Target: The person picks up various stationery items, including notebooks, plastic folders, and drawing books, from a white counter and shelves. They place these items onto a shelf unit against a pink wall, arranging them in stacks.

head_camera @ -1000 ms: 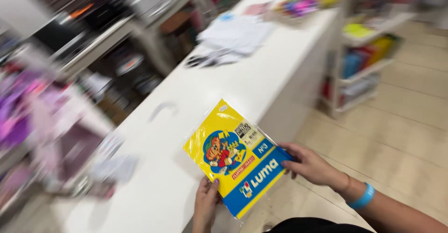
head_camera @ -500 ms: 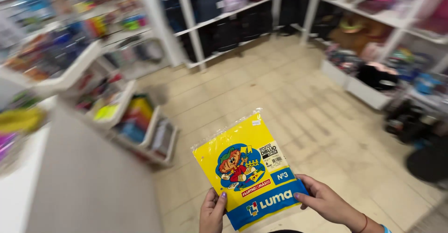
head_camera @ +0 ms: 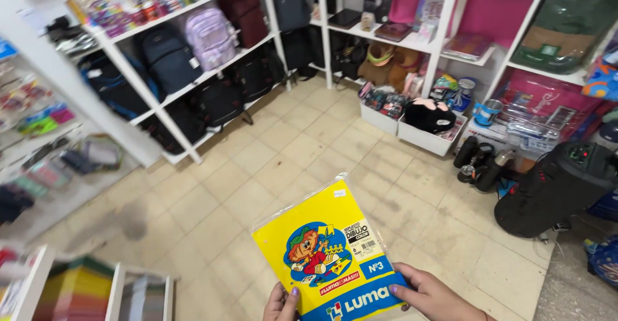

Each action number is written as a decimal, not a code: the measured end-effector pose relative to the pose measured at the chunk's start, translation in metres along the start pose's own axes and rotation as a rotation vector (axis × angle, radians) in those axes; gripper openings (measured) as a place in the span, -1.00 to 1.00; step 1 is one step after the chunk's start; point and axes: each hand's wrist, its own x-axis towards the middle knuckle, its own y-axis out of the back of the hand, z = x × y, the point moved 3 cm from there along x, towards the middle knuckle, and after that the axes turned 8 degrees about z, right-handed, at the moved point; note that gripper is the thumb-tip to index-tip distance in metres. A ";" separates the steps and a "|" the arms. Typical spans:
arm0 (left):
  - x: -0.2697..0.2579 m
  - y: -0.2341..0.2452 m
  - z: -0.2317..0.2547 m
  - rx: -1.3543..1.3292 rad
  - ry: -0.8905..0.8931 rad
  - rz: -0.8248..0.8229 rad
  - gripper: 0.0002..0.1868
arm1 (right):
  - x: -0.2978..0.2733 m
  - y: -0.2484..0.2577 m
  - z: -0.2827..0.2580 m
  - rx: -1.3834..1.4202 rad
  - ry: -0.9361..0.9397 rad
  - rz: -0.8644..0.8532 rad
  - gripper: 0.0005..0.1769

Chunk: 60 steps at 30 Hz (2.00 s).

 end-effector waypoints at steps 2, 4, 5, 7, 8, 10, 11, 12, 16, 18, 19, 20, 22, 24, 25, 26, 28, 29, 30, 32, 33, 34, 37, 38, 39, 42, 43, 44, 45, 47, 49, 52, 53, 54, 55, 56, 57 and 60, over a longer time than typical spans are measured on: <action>0.033 -0.043 0.033 0.038 0.052 -0.081 -0.65 | 0.043 0.012 -0.014 0.067 0.132 0.030 -0.49; 0.056 -0.093 0.069 0.140 0.076 -0.163 -0.64 | 0.073 0.027 -0.031 0.126 0.100 0.130 -0.47; 0.068 -0.122 0.085 0.215 0.093 -0.233 -0.63 | 0.090 0.039 -0.040 0.162 0.073 0.212 -0.46; 0.078 -0.177 0.121 0.316 0.135 -0.266 -0.62 | 0.116 0.059 -0.066 0.297 0.088 0.267 -0.46; 0.082 -0.205 0.135 0.402 0.179 -0.277 -0.61 | 0.129 0.070 -0.076 0.419 0.096 0.300 -0.46; 0.109 -0.246 0.133 0.464 0.216 -0.340 -0.57 | 0.146 0.094 -0.081 0.439 0.061 0.401 -0.44; 0.122 -0.268 0.132 0.513 0.245 -0.385 -0.51 | 0.155 0.106 -0.083 0.449 0.025 0.479 -0.41; 0.137 -0.287 0.128 0.531 0.247 -0.405 -0.51 | 0.164 0.119 -0.081 0.464 0.029 0.502 -0.41; 0.194 -0.354 0.087 1.016 0.297 -0.605 -0.43 | 0.190 0.177 -0.072 0.804 -0.068 0.651 -0.42; 0.222 -0.390 0.068 1.015 0.356 -0.723 -0.44 | 0.209 0.210 -0.061 0.851 -0.172 0.704 -0.43; 0.234 -0.411 0.060 1.049 0.365 -0.779 -0.43 | 0.224 0.230 -0.053 0.849 -0.146 0.679 -0.43; 0.246 -0.432 0.053 1.083 0.373 -0.834 -0.42 | 0.238 0.251 -0.045 0.847 -0.120 0.653 -0.43; 0.252 -0.483 0.062 1.039 0.375 -0.857 -0.43 | 0.266 0.290 -0.059 0.732 -0.098 0.669 -0.45; 0.252 -0.536 0.076 0.996 0.373 -0.868 -0.44 | 0.298 0.327 -0.079 0.622 -0.077 0.671 -0.46; 0.253 -0.561 0.084 1.057 0.320 -0.796 -0.46 | 0.314 0.345 -0.092 0.627 0.029 0.683 -0.48; 0.254 -0.586 0.092 1.116 0.268 -0.722 -0.47 | 0.331 0.362 -0.105 0.632 0.136 0.693 -0.51; 0.280 -0.625 0.092 1.043 0.249 -0.739 -0.49 | 0.361 0.398 -0.134 0.604 0.138 0.676 -0.48; 0.293 -0.642 0.094 0.990 0.232 -0.755 -0.51 | 0.376 0.412 -0.147 0.595 0.134 0.664 -0.46; 0.302 -0.655 0.094 0.992 0.234 -0.750 -0.51 | 0.391 0.423 -0.153 0.597 0.130 0.661 -0.46; 0.324 -0.685 0.096 0.807 0.316 -0.629 -0.49 | 0.426 0.451 -0.167 0.576 0.123 0.662 -0.41; 0.348 -0.693 0.086 0.809 0.323 -0.630 -0.49 | 0.433 0.459 -0.191 0.576 0.117 0.665 -0.41; 0.373 -0.701 0.076 0.698 0.330 -0.615 -0.47 | 0.442 0.465 -0.212 0.574 0.007 0.650 -0.40; 0.434 -0.740 0.062 0.546 0.346 -0.585 -0.47 | 0.488 0.491 -0.241 0.510 -0.074 0.618 -0.41; 0.452 -0.755 0.062 0.500 0.354 -0.567 -0.49 | 0.508 0.501 -0.247 0.445 -0.046 0.596 -0.43; 0.469 -0.775 0.065 0.506 0.356 -0.574 -0.49 | 0.527 0.513 -0.250 0.450 -0.045 0.605 -0.43; 0.505 -0.847 0.081 0.510 0.365 -0.561 -0.48 | 0.581 0.554 -0.267 0.445 0.140 0.576 -0.44; 0.506 -0.874 0.093 0.648 0.335 -0.556 -0.52 | 0.595 0.568 -0.275 0.421 0.126 0.601 -0.46; 0.507 -0.902 0.105 0.786 0.301 -0.548 -0.56 | 0.609 0.582 -0.284 0.397 0.111 0.625 -0.48; 0.522 -0.924 0.105 0.802 0.303 -0.561 -0.56 | 0.616 0.591 -0.300 0.408 0.111 0.641 -0.48; 0.549 -0.974 0.103 0.964 0.210 -0.736 -0.49 | 0.627 0.613 -0.328 0.389 -0.035 0.796 -0.36; 0.569 -1.021 0.101 0.947 0.195 -0.836 -0.47 | 0.647 0.642 -0.323 0.455 0.075 0.861 -0.39; 0.577 -1.088 0.091 0.939 0.179 -1.002 -0.46 | 0.665 0.682 -0.304 0.479 0.184 0.995 -0.37; 0.575 -1.104 0.086 0.945 0.177 -1.064 -0.47 | 0.667 0.692 -0.294 0.435 0.179 1.058 -0.32; 0.574 -1.123 0.080 0.960 0.190 -1.071 -0.47 | 0.665 0.703 -0.299 0.446 0.166 1.071 -0.32; 0.572 -1.143 0.075 1.028 0.109 -1.167 -0.49 | 0.663 0.717 -0.303 0.478 0.117 1.114 -0.44; 0.568 -1.162 0.068 1.093 0.024 -1.262 -0.50 | 0.660 0.731 -0.307 0.510 0.066 1.156 -0.54; 0.567 -1.181 0.061 1.089 0.026 -1.262 -0.50 | 0.662 0.750 -0.303 0.506 0.065 1.155 -0.54; 0.556 -1.242 0.044 1.160 -0.227 -1.347 -0.47 | 0.662 0.806 -0.304 0.377 0.166 1.301 -0.55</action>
